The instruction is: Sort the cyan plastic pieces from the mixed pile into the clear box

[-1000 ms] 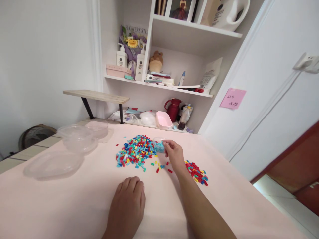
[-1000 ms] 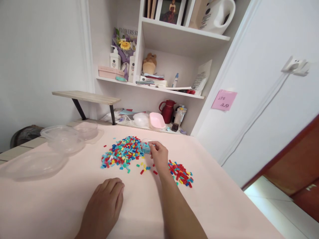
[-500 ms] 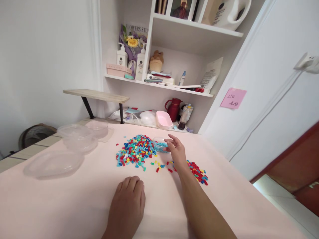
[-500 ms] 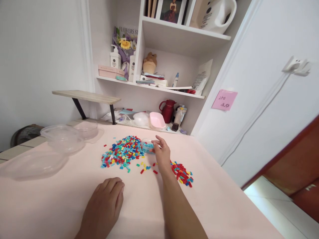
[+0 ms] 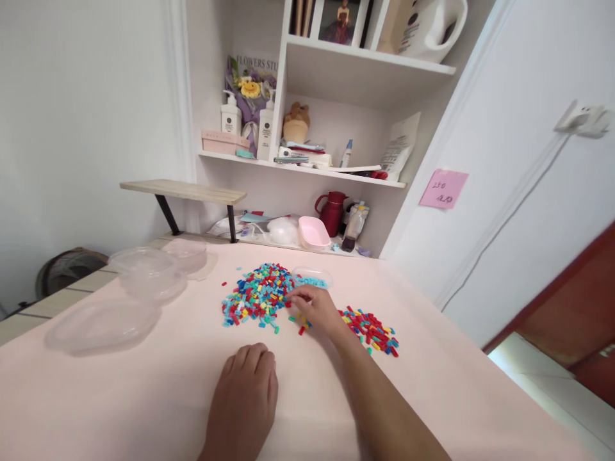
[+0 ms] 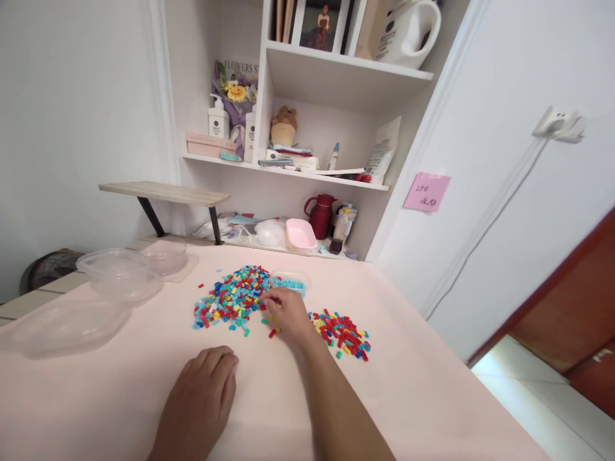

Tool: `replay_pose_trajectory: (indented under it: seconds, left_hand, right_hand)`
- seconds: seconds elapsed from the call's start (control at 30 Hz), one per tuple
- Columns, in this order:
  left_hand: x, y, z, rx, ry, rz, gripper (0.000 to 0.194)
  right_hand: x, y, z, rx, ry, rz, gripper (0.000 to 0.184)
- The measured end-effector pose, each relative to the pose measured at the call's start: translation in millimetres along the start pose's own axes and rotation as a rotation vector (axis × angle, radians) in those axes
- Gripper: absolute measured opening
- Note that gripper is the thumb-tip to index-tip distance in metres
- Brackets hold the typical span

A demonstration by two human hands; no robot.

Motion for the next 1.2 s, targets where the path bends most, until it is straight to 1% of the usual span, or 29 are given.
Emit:
replay_pose_trajectory:
  seconds: [0.13,0.27,0.43,0.5,0.53,0.6,0.67,0.73,0.87,0.93,0.97,1.07,1.1,1.2]
  left_hand:
    - [-2.9,-1.1,1.0,-0.013,-0.002,-0.002,0.022]
    - [-3.8,-2.5,1.7,-0.008,-0.019,0.008,0.023]
    - [-7.3,-3.9,5.0,0.028,-0.056,0.025,0.022]
    - [-10.1,-3.9,8.6,0.018,-0.059,0.060,0.022]
    - [-12.2,-3.9,10.3,0.015,-0.059,0.071,0.021]
    - [-15.9,-3.4,13.2,0.012,-0.054,0.093,0.022]
    - [-18.1,-2.4,15.6,0.017,-0.047,0.103,0.023]
    - [-18.6,-1.1,17.8,0.023,-0.039,0.091,0.024]
    - [-17.7,1.0,19.8,0.055,-0.023,0.009,0.024]
    - [-16.8,1.4,19.1,0.069,-0.015,0.004,0.025]
    - [-16.8,1.1,18.5,0.072,-0.013,0.012,0.025]
    - [-18.1,-0.6,15.7,0.067,-0.012,0.073,0.021]
    - [-18.8,-1.3,14.9,0.061,-0.013,0.098,0.020]
    - [-21.8,-2.8,13.2,0.054,-0.020,0.134,0.020]
  right_hand:
    - [-10.0,-0.2,12.8,-0.138,0.024,-0.076,0.021]
    - [-21.2,3.2,27.2,-0.205,0.016,-0.166,0.022]
    - [-24.9,6.6,40.4,-0.262,0.087,-0.176,0.038]
    - [-24.0,6.7,43.9,-0.302,0.120,-0.170,0.047]
    - [-22.8,6.6,45.1,-0.317,0.131,-0.163,0.048]
    - [-19.4,6.3,46.2,-0.326,0.137,-0.144,0.042]
    - [-15.4,6.4,45.9,-0.319,0.110,-0.128,0.033]
    - [-11.3,6.8,43.3,-0.296,0.068,-0.106,0.027]
    - [-4.7,5.5,29.3,-0.191,0.032,-0.044,0.036]
    - [-3.6,4.3,24.4,-0.173,0.039,-0.028,0.035]
    - [-3.5,3.9,24.3,-0.187,0.043,-0.026,0.031]
    - [-3.3,3.8,29.0,-0.265,0.084,-0.027,0.012]
    - [-3.2,3.9,30.6,-0.283,0.110,-0.026,0.010]
    - [-4.5,4.3,32.0,-0.299,0.151,-0.021,0.015]
Point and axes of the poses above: each hand's wrist, its own y-axis away from the middle knuckle, its own z-axis out of the palm, x = y × z, the point moved 6 cm from there along -y, towards the middle knuckle, and after that the axes turned 12 degrees about -z, right-handed, at the moved point
